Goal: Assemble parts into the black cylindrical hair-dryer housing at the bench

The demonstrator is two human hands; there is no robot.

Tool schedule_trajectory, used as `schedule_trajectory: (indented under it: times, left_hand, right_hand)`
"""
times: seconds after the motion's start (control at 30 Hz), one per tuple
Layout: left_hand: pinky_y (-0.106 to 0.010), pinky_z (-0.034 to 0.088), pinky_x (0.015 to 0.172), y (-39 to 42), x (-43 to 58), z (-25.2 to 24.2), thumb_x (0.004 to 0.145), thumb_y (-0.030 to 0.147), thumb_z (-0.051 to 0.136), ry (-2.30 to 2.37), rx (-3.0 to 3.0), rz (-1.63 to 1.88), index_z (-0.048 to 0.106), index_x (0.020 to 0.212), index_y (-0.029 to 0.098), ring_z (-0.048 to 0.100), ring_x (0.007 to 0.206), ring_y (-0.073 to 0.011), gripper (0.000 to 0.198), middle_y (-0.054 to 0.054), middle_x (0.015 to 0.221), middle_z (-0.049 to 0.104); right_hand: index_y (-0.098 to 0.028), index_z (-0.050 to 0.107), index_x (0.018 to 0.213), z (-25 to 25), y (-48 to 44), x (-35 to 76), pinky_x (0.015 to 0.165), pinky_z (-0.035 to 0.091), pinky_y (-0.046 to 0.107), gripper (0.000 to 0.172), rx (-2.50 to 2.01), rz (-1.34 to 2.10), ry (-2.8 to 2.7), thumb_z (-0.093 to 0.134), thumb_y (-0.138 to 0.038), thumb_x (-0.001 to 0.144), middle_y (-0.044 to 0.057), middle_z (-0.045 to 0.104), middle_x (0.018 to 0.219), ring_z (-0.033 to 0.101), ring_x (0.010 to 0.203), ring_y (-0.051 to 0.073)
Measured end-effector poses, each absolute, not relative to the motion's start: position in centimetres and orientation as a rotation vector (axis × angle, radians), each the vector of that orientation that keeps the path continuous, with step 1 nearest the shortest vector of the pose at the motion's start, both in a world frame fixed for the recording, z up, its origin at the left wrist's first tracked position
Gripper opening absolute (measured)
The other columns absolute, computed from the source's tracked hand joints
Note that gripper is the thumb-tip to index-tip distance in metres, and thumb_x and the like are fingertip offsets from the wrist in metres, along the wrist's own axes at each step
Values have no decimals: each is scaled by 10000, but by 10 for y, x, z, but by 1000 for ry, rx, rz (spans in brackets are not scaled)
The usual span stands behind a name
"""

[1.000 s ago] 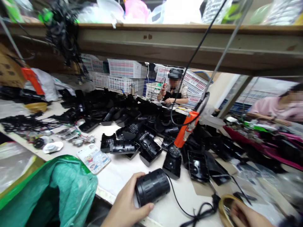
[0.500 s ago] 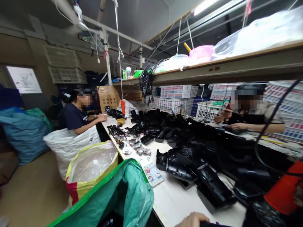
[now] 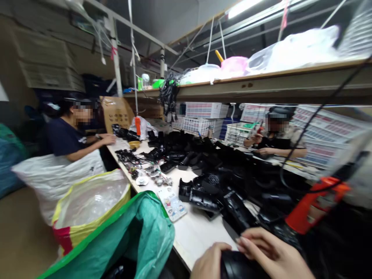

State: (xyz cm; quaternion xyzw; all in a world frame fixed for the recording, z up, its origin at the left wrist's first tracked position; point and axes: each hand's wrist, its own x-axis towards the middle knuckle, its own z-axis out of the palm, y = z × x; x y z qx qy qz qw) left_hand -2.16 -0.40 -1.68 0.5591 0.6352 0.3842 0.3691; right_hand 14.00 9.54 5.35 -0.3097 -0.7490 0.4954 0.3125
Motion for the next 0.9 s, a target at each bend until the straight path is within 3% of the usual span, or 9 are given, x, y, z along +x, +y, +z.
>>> schedule_trajectory:
  times: [0.07,0.13,0.23,0.43,0.57,0.7,0.8,0.9]
  left_hand:
    - [-408,435,1115,-8,-26,-15,563,274,886,1570,1458,1024,527,1372,183,585,1310,-333,889,-135,1400,626]
    - [-413,423,1120,-11,-29,-14,542,285,905,1542,1472,1062,490,1385,168,562,1323,-335,947,-152,1423,589]
    - [-418,416,1115,-15,-30,-14,584,230,852,1528,1489,1091,468,1390,171,552,1326,-327,895,-152,1424,577]
    - [-395,406,1106,-23,-26,-6,635,191,788,1529,1483,1127,466,1373,207,551,1311,-296,805,-111,1395,595]
    - [-394,402,1106,-24,-24,0,629,188,793,1534,1467,1127,473,1366,194,550,1306,-297,803,-115,1401,590]
    - [-370,412,1110,-18,-26,-2,584,183,822,1515,1469,1121,493,1362,173,560,1309,-295,845,-124,1397,603]
    - [-387,433,1111,-13,-27,-10,692,281,769,1535,1478,1066,521,1371,159,576,1321,-304,733,-148,1400,625]
    - [-444,487,1045,-8,-21,-17,922,363,515,1671,1416,1072,580,1355,215,636,1258,-314,463,-135,1334,687]
  right_hand:
    - [-207,711,886,63,91,137,787,648,298,397,-849,1408,-1867,784,-589,810,98,790,862,779,873,280]
    - [-193,687,914,66,87,135,855,631,345,412,-868,1474,-1785,796,-577,813,114,794,905,770,942,292]
    - [-193,674,919,62,81,131,860,597,340,395,-868,1471,-1745,770,-568,840,99,791,896,767,922,269]
    - [-215,717,867,61,71,125,815,498,328,274,-846,1126,-2146,573,-429,960,40,724,865,687,864,230]
    - [-233,708,872,53,70,124,952,454,376,234,-770,994,-2214,559,-383,973,56,699,1029,640,1035,250]
    - [-238,688,862,42,72,125,917,461,394,242,-740,963,-2266,561,-399,990,38,705,939,649,957,243]
    - [-265,703,889,30,83,130,919,490,388,260,-726,891,-2321,550,-441,1004,27,723,961,674,963,238]
    - [-334,734,907,13,100,134,910,542,395,215,-690,745,-2423,592,-479,977,-8,755,996,709,988,245]
